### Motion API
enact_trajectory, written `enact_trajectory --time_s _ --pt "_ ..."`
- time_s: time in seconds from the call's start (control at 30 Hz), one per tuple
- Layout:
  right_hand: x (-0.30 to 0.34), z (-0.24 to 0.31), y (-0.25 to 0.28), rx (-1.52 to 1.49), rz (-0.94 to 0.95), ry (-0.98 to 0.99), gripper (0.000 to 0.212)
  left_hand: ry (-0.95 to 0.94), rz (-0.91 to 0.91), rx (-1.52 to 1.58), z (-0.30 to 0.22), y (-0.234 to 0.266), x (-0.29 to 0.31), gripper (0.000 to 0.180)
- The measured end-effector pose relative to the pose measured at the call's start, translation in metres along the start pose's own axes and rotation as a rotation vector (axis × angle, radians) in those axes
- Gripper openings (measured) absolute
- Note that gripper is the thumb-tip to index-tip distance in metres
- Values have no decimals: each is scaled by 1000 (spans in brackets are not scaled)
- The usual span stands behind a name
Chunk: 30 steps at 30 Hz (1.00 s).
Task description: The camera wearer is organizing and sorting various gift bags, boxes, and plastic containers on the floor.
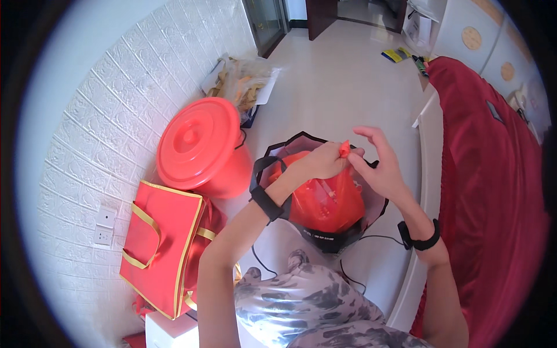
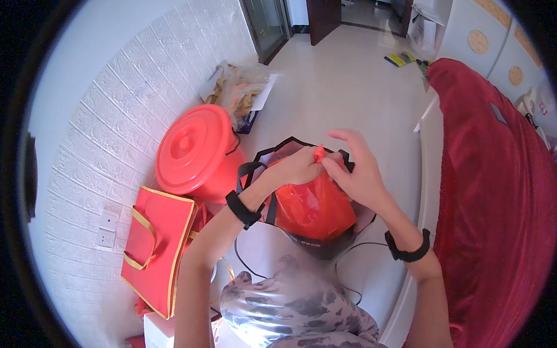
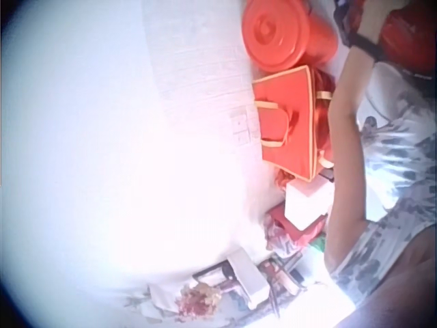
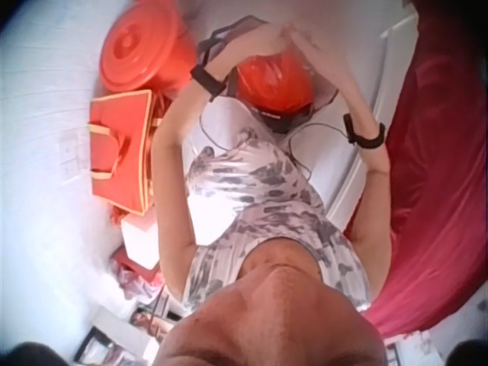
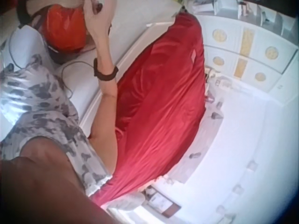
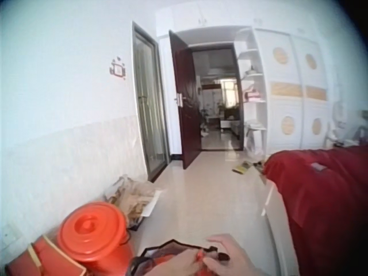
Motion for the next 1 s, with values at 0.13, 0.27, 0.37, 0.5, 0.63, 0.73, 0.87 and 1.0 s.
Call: enact_trajectory --time_s 0.13,0.27,0.37,0.5,0.63,0.73,0.87,1.0 --pt "42 -42 -41 -439 272 -276 32 357 33 45 -7 -6 2 49" --pt "58 -64 -45 -437 217 -455 19 768 220 84 17 -11 20 45" --pt "61 -54 -33 -240 113 -401 11 645 152 614 31 -7 28 41" --pt "89 -8 -38 -42 133 -112 10 517 -1 789 29 -4 35 14" --pt "97 -38 -59 -273 213 -342 9 20 206 -432 -23 -18 22 12" --pt "80 -82 -58 -441 57 -685 17 -221 207 -761 -43 -37 24 16" --pt "67 -64 -102 -1194 237 -966 27 -427 35 -784 -55 -27 32 19" --pt "69 -88 -120 -1240 196 -844 27 -435 -172 -741 -49 3 48 16"
Point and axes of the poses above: each hand's wrist, its own x-axis away from the middle knuckle, its own y-axis out of the back of the hand, z = x × y, the point moved 9 cm from there along -x, towards the middle knuckle, and after that the axes turned 14 degrees about x, right-handed, at the moved point
